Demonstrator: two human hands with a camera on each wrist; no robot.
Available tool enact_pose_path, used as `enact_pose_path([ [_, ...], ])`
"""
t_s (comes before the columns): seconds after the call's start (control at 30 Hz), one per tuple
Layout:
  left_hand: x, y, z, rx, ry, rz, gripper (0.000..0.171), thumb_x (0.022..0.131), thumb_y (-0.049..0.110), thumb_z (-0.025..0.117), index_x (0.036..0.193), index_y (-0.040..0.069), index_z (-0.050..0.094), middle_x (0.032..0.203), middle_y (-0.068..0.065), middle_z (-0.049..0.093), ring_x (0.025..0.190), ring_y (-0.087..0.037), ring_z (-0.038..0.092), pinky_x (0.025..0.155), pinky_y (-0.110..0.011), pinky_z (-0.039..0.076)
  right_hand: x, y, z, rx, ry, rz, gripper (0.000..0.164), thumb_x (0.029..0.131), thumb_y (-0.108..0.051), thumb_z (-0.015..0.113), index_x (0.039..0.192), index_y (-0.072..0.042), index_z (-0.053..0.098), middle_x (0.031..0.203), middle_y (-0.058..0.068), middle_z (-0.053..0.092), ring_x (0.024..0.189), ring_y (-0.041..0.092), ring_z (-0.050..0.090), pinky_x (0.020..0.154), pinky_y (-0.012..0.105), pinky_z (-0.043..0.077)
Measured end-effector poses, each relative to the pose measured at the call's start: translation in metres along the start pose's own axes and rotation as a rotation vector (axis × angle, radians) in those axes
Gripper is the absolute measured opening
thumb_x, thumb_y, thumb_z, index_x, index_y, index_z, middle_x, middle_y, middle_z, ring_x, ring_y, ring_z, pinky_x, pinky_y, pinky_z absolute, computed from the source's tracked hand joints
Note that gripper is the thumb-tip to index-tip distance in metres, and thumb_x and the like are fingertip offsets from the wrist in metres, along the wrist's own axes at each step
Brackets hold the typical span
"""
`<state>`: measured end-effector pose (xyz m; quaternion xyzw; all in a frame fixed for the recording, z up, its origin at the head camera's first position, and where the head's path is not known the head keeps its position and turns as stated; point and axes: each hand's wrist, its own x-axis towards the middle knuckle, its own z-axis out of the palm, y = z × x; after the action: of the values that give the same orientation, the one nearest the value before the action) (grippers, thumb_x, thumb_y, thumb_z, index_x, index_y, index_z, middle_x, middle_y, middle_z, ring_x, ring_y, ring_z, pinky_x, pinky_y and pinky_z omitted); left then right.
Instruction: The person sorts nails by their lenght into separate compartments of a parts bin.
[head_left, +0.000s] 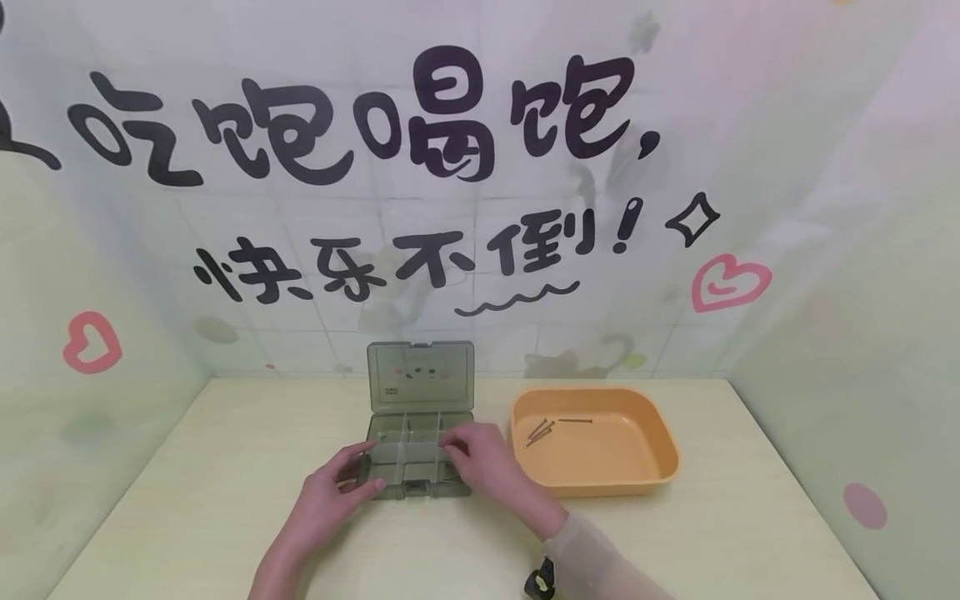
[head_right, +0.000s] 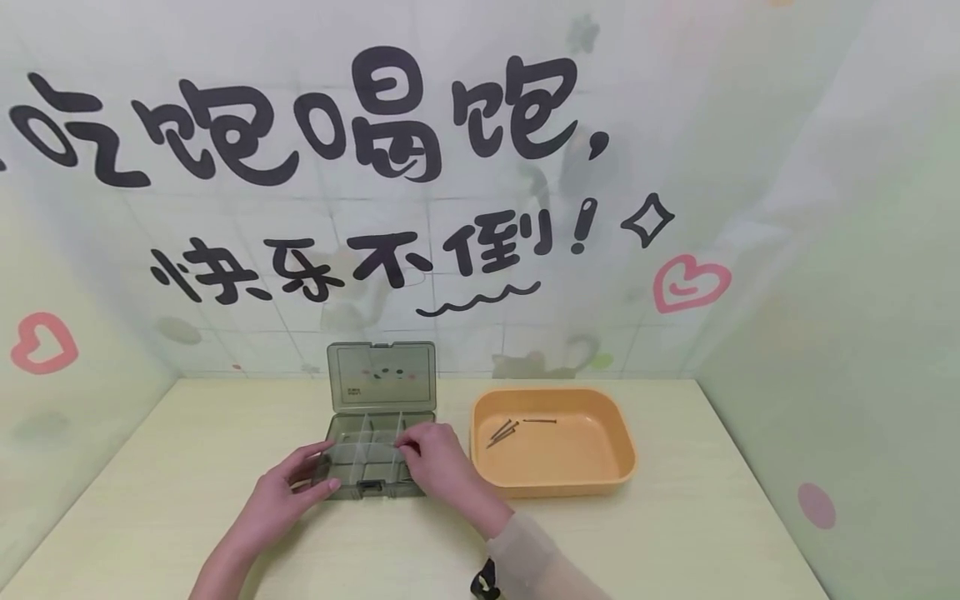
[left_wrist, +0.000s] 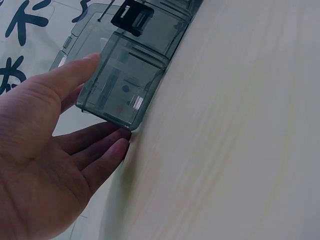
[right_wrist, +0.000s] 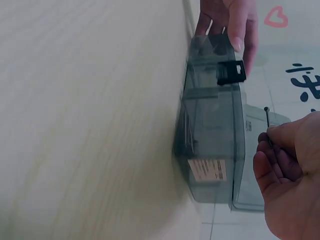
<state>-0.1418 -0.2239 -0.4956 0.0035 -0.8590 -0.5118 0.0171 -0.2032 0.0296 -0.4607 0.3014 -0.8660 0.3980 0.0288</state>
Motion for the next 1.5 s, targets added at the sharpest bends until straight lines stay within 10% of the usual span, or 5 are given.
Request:
enact_pose_path([
  [0.87, 0.000, 0.000, 0.001, 0.018, 0.017, 0.016, 0.062, 0.091, 0.020, 0.081, 0.146, 0.011, 0.055, 0.137, -0.029, 0.059, 0.129, -0.043, 0.056, 0.101, -0.043, 0.055, 0.000, -0.020, 0.032, -0.129, 0.068, 0.013, 0.009, 0.093, -0.004, 0.073, 0.100, -0.003, 0.079, 0.093, 0.005, 0.076, 0.079, 0.008, 0.067, 0.074, 0.020, 0.057],
  [1.5, 0.001, 0.000, 0.000, 0.012, 0.011, 0.011, 0.063, 0.090, 0.021, 0.081, 0.146, 0.011, 0.055, 0.136, -0.029, 0.059, 0.127, -0.042, 0.057, 0.102, -0.044, 0.055, -0.001, -0.010, 0.009, 0.111, 0.083, 0.089, 0.012, 0.093, -0.008, 0.076, 0.104, -0.003, 0.078, 0.089, 0.001, 0.074, 0.074, 0.002, 0.062, 0.065, 0.017, 0.055],
])
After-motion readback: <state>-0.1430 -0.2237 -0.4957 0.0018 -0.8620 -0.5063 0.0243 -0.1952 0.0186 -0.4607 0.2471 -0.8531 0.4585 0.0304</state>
